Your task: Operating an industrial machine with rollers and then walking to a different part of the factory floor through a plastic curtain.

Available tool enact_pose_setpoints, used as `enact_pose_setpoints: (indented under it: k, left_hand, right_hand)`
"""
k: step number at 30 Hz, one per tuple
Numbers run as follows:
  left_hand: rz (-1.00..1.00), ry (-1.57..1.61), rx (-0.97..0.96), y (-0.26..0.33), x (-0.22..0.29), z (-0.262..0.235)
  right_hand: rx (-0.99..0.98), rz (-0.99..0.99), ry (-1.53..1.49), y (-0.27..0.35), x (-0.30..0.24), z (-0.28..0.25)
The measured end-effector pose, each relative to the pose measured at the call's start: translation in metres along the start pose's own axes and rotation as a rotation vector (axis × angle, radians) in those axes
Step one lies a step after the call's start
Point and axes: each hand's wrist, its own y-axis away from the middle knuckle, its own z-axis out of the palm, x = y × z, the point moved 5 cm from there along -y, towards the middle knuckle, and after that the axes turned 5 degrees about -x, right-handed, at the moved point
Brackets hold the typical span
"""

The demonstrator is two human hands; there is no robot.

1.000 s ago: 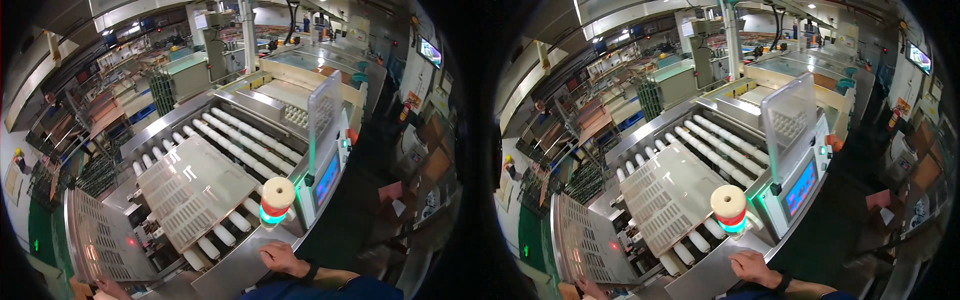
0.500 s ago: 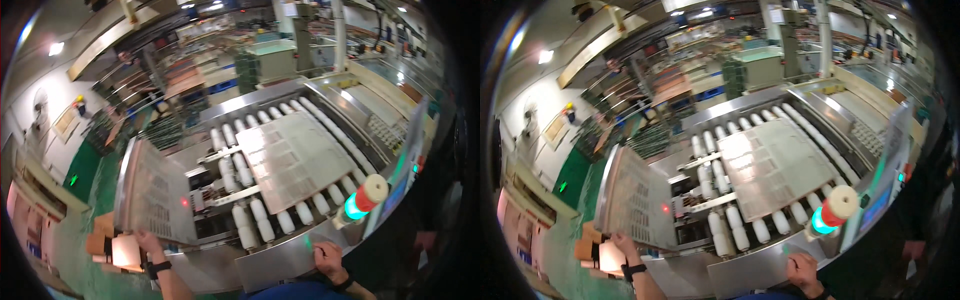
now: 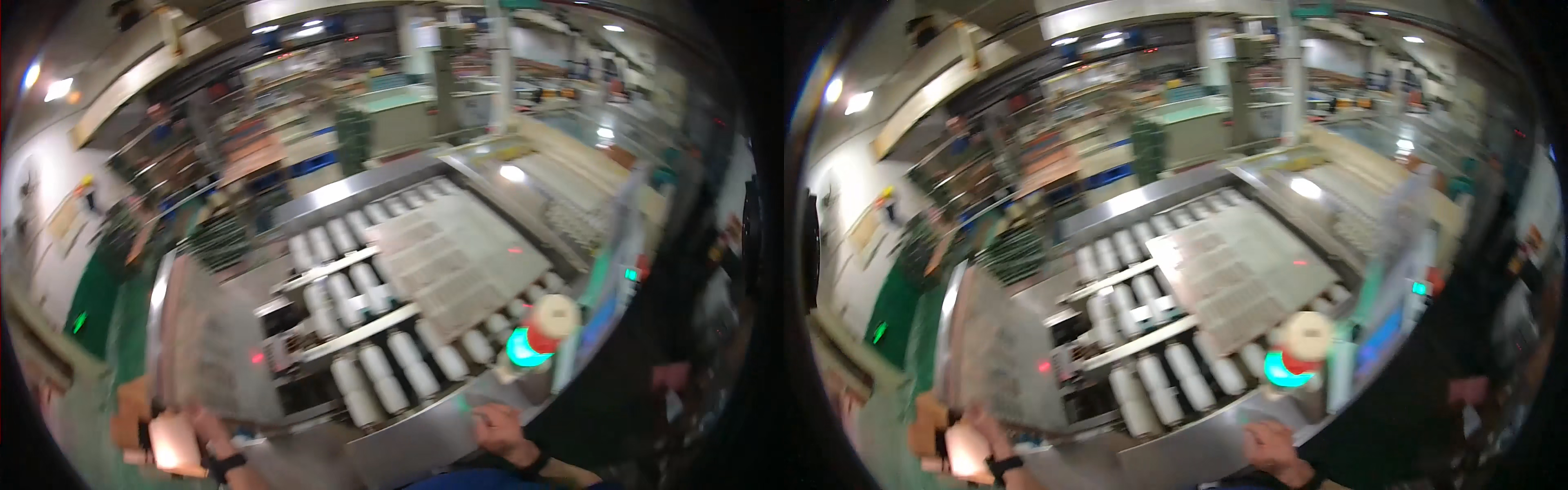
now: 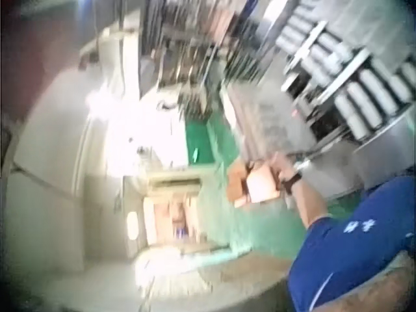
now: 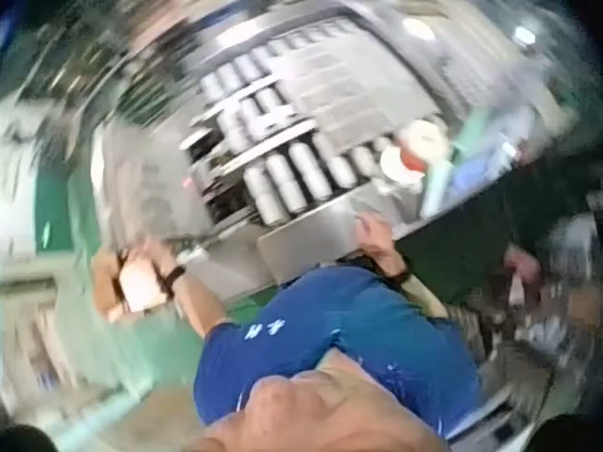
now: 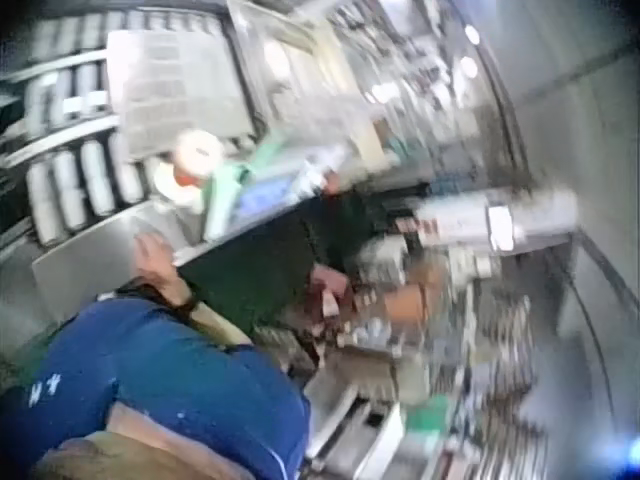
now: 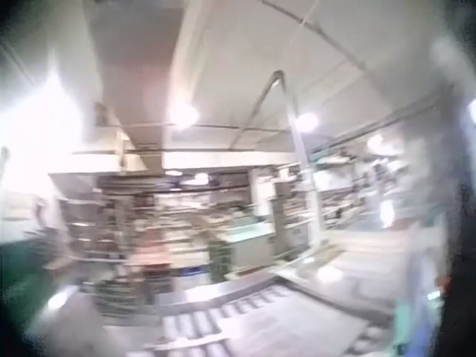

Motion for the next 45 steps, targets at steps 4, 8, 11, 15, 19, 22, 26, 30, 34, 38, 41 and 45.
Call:
enact_pose_setpoints:
  k: [4, 8, 11, 15, 19, 22, 26, 30, 34, 38, 41, 45]
  left_hand:
    - [0.15, 0.039, -0.01, -0.02, -0.02, 0.008]
    - [0.262, -0.203, 0.05, -0.04, -0.045, 0.006]
    - [0.438, -0.515, 0.142, -0.053, -0.051, 0.011]
    - [0.476, -0.3, 0.134, -0.06, -0.059, 0.01]
    - [0.374, -0.264, 0.103, -0.056, -0.054, 0.002]
    - [0.318, -0.283, 0.082, -0.049, -0.042, -0.004]
    - [0.275, -0.318, 0.063, -0.04, -0.028, -0.011]
    - [0.241, -0.348, 0.044, -0.034, -0.023, -0.013]
    - [0.222, -0.369, 0.021, -0.033, -0.02, -0.009]
    - [0.217, -0.377, 0.031, -0.031, -0.018, -0.008]
    - [0.225, -0.372, 0.053, -0.028, -0.019, -0.005]
    - [0.233, -0.37, 0.069, -0.027, -0.021, 0.001]
  right_hand:
    - [-0.082, 0.093, 0.008, 0.003, 0.006, 0.001]
    - [-0.116, 0.141, -0.007, 0.002, 0.003, -0.003]
    - [-0.098, 0.127, -0.005, 0.0, 0.0, -0.005]
    - [-0.106, 0.127, -0.017, 0.0, -0.001, -0.006]
    - [-0.113, 0.126, -0.011, 0.0, 0.0, -0.005]
    - [-0.093, 0.102, -0.001, 0.0, 0.0, -0.005]
    - [-0.051, 0.079, -0.01, 0.0, -0.001, -0.006]
    - [-0.046, 0.069, -0.021, -0.002, -0.003, -0.007]
    - [-0.072, 0.075, -0.028, -0.002, -0.002, -0.007]
    - [-0.044, 0.049, -0.019, -0.002, -0.002, -0.007]
    - [-0.063, 0.065, 0.015, 0.0, -0.001, -0.005]
    - [-0.098, 0.131, -0.004, 0.002, 0.002, -0.003]
